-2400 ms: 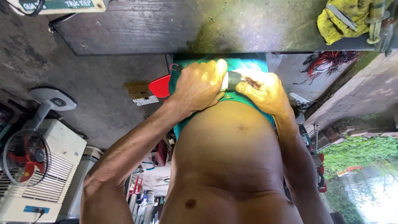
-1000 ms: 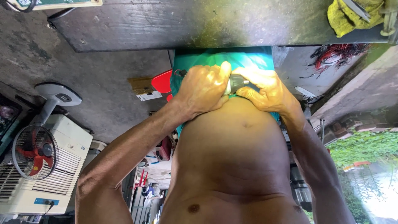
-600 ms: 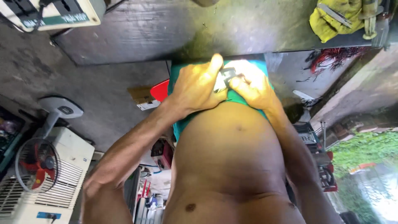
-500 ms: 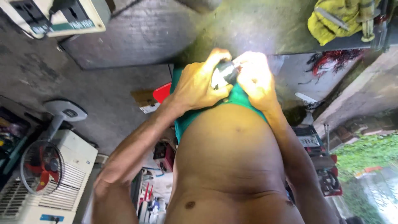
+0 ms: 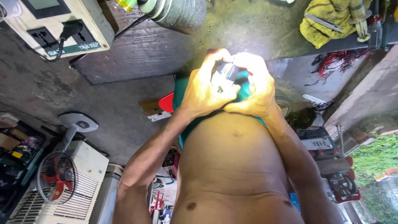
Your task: Securing screws on a small motor housing using an electric screwdriver while sitting on the floor.
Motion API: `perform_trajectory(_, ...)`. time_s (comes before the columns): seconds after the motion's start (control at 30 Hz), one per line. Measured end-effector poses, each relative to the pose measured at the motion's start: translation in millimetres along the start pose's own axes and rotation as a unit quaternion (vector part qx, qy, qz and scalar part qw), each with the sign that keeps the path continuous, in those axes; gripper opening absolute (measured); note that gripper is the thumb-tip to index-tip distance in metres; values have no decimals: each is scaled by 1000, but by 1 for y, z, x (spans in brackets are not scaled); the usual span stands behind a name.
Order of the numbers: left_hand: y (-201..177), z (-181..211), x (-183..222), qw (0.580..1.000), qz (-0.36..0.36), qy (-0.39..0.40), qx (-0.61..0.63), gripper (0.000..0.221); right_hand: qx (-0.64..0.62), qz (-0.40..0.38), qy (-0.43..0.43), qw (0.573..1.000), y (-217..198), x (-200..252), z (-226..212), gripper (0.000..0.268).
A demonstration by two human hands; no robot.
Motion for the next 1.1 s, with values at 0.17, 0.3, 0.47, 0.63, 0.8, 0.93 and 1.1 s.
perform_trajectory(0.17,3,-5,4,1000,8,-5,-8,61,-18,-10,18,1000,-4,7,-6,84)
perform_trajectory(0.3,2,-6,6,1000,2,-1,-17,61,-21,-8,25,999,-2,11,-4,85)
perform_trajectory(0.47,0,-5,4,1000,-12,8,-27,60,0,29,0,1000,5,12,-7,82)
perform_trajectory(0.63,-1,-9,7,1000,-17,4,-18,59,15,52,-9,999,9,16,-4,77)
perform_trajectory(0.8,-3,-13,7,1000,-10,13,13,56,20,54,-24,998,13,18,-1,80)
perform_trajectory(0.93,-4,-12,7,1000,-16,12,22,54,9,53,-25,998,14,16,-4,79)
perform_trajectory(1.1,-4,-15,6,993,-17,-4,115,53,-16,54,-31,998,18,14,0,77)
Point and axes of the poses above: each hand's wrist, its own x-axis away from the middle knuckle, its own y-axis out of the palm, z = x × y, the point moved 3 cm from there along -x, towards the middle knuckle, and after that the axes turned 6 degrees about y, right-handed, at the moved point
